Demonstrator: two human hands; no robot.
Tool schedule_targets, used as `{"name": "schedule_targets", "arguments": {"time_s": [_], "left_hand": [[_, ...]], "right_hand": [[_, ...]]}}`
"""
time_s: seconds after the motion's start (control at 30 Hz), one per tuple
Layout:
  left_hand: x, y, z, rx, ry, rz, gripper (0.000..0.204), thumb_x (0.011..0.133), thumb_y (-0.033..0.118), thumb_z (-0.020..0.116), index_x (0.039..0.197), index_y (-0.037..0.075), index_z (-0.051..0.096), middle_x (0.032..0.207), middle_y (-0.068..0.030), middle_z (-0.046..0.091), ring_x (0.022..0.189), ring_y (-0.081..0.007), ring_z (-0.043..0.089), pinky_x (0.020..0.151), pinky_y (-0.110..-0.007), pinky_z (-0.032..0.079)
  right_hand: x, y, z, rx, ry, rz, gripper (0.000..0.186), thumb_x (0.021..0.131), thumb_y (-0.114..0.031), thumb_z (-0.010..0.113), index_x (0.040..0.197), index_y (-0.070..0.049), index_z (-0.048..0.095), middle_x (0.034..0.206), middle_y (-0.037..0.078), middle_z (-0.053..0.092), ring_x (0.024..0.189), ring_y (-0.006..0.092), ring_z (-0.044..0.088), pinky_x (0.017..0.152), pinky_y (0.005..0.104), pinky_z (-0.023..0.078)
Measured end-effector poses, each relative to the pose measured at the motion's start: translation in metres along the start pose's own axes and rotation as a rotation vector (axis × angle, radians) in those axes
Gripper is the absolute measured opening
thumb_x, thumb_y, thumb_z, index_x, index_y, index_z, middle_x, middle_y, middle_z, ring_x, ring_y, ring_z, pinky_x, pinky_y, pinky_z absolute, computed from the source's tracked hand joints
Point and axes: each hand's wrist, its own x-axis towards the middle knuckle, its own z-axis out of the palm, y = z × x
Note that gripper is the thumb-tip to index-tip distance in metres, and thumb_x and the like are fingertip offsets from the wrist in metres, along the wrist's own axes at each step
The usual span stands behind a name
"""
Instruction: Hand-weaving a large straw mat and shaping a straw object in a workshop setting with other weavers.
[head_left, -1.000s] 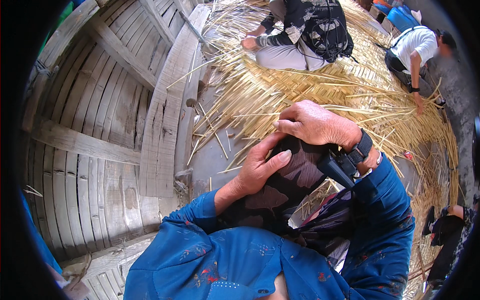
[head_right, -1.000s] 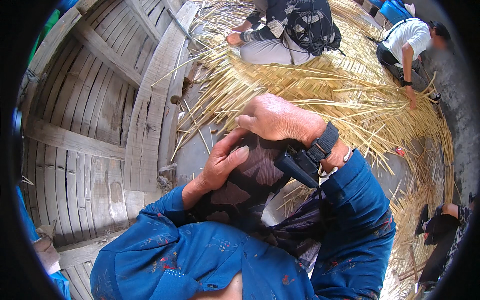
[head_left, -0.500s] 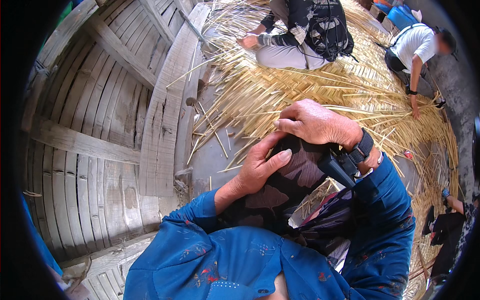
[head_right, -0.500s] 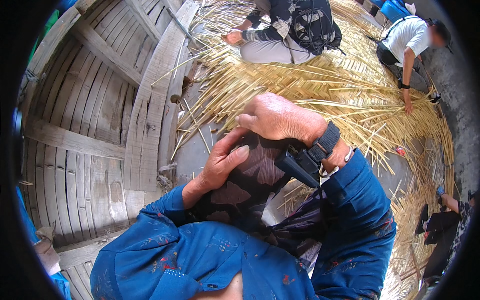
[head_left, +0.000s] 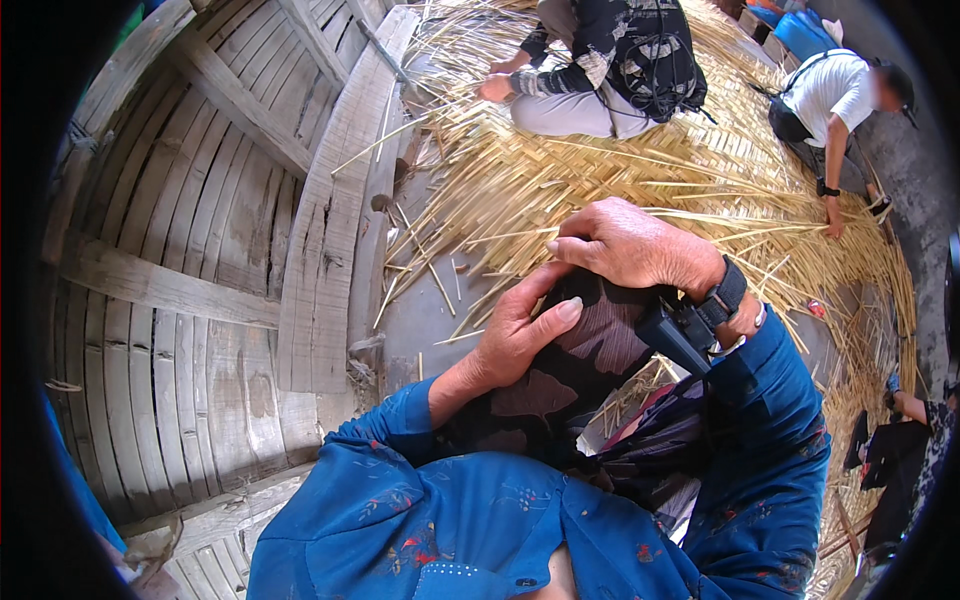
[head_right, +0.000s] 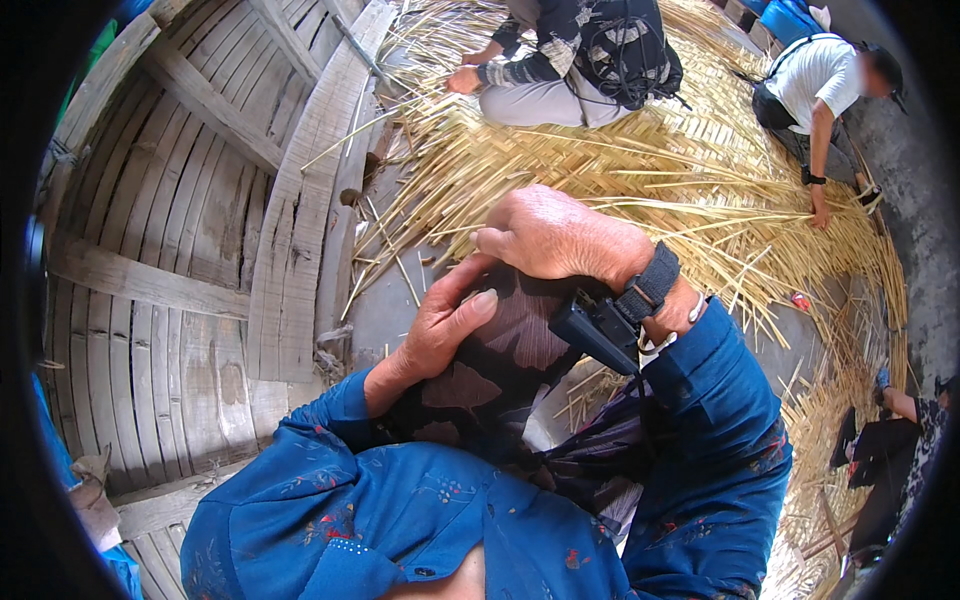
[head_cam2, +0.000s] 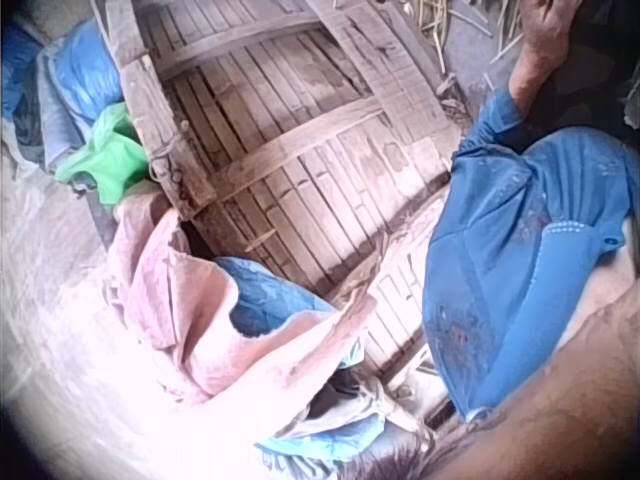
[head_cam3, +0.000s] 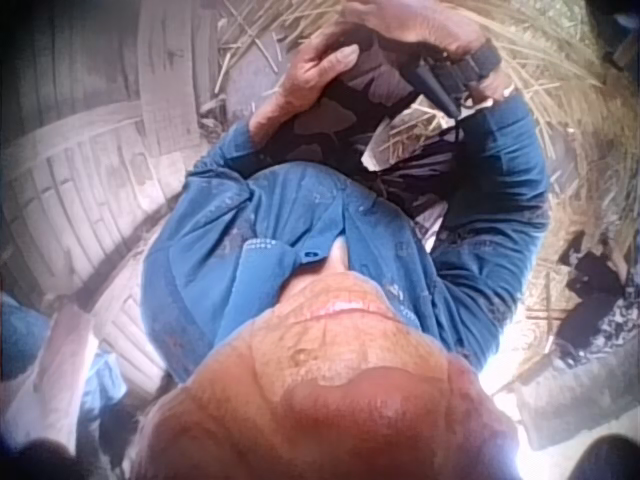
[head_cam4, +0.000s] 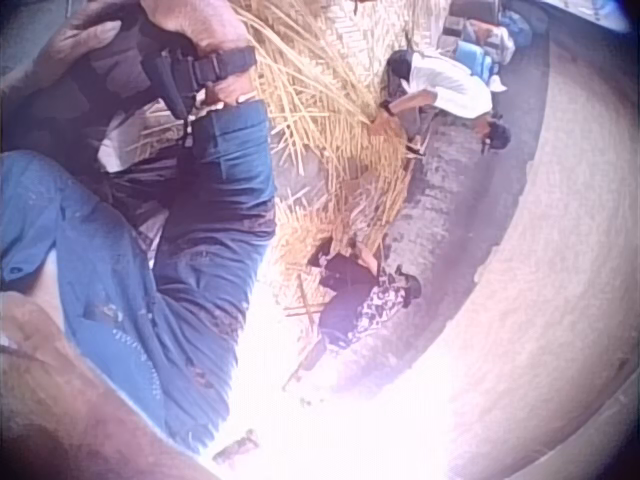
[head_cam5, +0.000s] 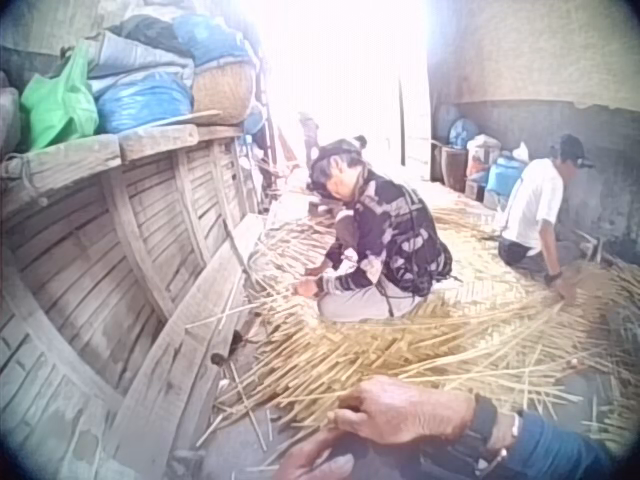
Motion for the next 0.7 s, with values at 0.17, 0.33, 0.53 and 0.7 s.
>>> {"name": "schedule_targets", "arguments": {"time_s": [0.17,0.33,0.53,0.7], "left_hand": [[-0.0008,-0.0013,-0.0001,-0.036,0.000,-0.023,0.056,0.100,0.025,0.058,0.144,-0.004,0.043,0.138,-0.0135,0.054,0.129,-0.0192,0.049,0.111,-0.034,0.036],[-0.0006,-0.0002,0.0007,-0.062,-0.003,-0.042,0.056,0.100,0.024,0.059,0.145,-0.004,0.043,0.138,-0.0132,0.054,0.129,-0.0192,0.049,0.111,-0.034,0.036],[-0.0004,-0.0025,0.0000,-0.011,0.002,-0.009,0.057,0.100,0.024,0.059,0.146,-0.004,0.042,0.139,-0.0130,0.053,0.130,-0.0190,0.048,0.112,-0.034,0.034],[-0.0024,-0.0016,-0.0004,-0.021,0.003,-0.012,0.057,0.100,0.024,0.059,0.146,-0.004,0.042,0.139,-0.0132,0.053,0.130,-0.0194,0.048,0.113,-0.034,0.034]], "right_hand": [[-0.0002,-0.0005,0.0005,0.029,-0.003,-0.004,0.032,0.090,-0.027,0.056,0.091,0.001,0.070,0.082,0.026,0.067,0.079,0.0426,0.066,0.074,0.0480,0.051],[-0.0010,-0.0006,0.0004,0.022,0.006,0.005,0.031,0.091,-0.028,0.056,0.091,0.000,0.071,0.082,0.026,0.067,0.079,0.0420,0.066,0.074,0.0479,0.051],[-0.0022,-0.0021,0.0001,0.016,0.012,0.006,0.032,0.091,-0.029,0.057,0.092,0.000,0.072,0.083,0.025,0.068,0.080,0.0417,0.067,0.075,0.0479,0.052],[-0.0004,-0.0013,0.0024,0.012,0.009,0.012,0.034,0.091,-0.030,0.057,0.091,0.001,0.071,0.083,0.026,0.068,0.081,0.0421,0.067,0.075,0.0482,0.052]]}}
